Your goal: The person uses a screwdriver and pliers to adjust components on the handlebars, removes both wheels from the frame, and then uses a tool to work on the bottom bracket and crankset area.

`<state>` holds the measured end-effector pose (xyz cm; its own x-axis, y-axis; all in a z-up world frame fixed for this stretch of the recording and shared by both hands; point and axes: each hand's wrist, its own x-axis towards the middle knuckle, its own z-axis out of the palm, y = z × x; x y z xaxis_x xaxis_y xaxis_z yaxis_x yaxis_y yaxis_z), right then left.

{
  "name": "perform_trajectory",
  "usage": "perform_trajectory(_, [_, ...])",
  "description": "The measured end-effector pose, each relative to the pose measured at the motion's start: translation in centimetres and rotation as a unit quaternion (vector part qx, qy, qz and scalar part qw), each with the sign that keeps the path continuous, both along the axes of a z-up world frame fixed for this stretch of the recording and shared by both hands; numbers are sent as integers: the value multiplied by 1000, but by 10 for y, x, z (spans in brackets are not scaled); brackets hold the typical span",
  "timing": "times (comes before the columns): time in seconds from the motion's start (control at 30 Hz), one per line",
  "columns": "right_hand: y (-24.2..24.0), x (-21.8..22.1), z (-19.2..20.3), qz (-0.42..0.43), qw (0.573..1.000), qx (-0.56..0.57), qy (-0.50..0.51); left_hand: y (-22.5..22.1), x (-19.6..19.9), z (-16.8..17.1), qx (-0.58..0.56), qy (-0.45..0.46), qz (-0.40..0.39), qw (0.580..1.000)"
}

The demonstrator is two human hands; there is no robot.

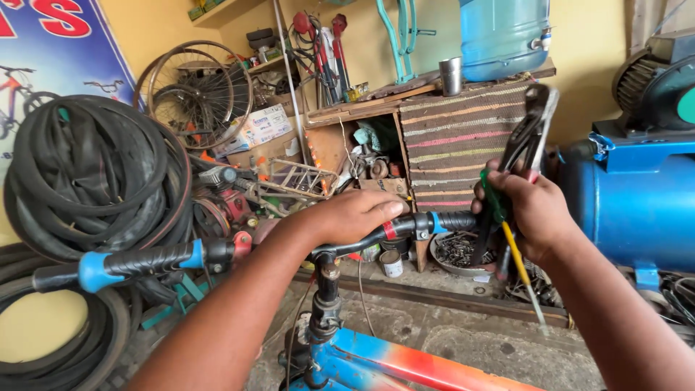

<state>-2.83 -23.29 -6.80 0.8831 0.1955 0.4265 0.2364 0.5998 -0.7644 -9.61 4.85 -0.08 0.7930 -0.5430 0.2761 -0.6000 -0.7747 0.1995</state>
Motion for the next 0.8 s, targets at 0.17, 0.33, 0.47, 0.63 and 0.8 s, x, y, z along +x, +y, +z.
perform_trajectory(0.17, [-1,11,-7,-12,999,-45,-24,-9,-2,-2,16,-31,88,995])
perform_trajectory(0.33, [0,11,-6,-19,997,-65,-35,-24,-18,4,12,-30,287,958])
perform_trajectory(0.47, [1,9,-4,-34,997,-73,-11,-26,-28,7,34,-85,394,914])
perform_trajectory(0.63, [0,11,-7,-1,998,-46,-36,-36,-45,15,35,-88,461,882])
perform_trajectory(0.8, [1,13,-5,-18,998,-60,-14,-45,-57,14,30,-212,413,885])
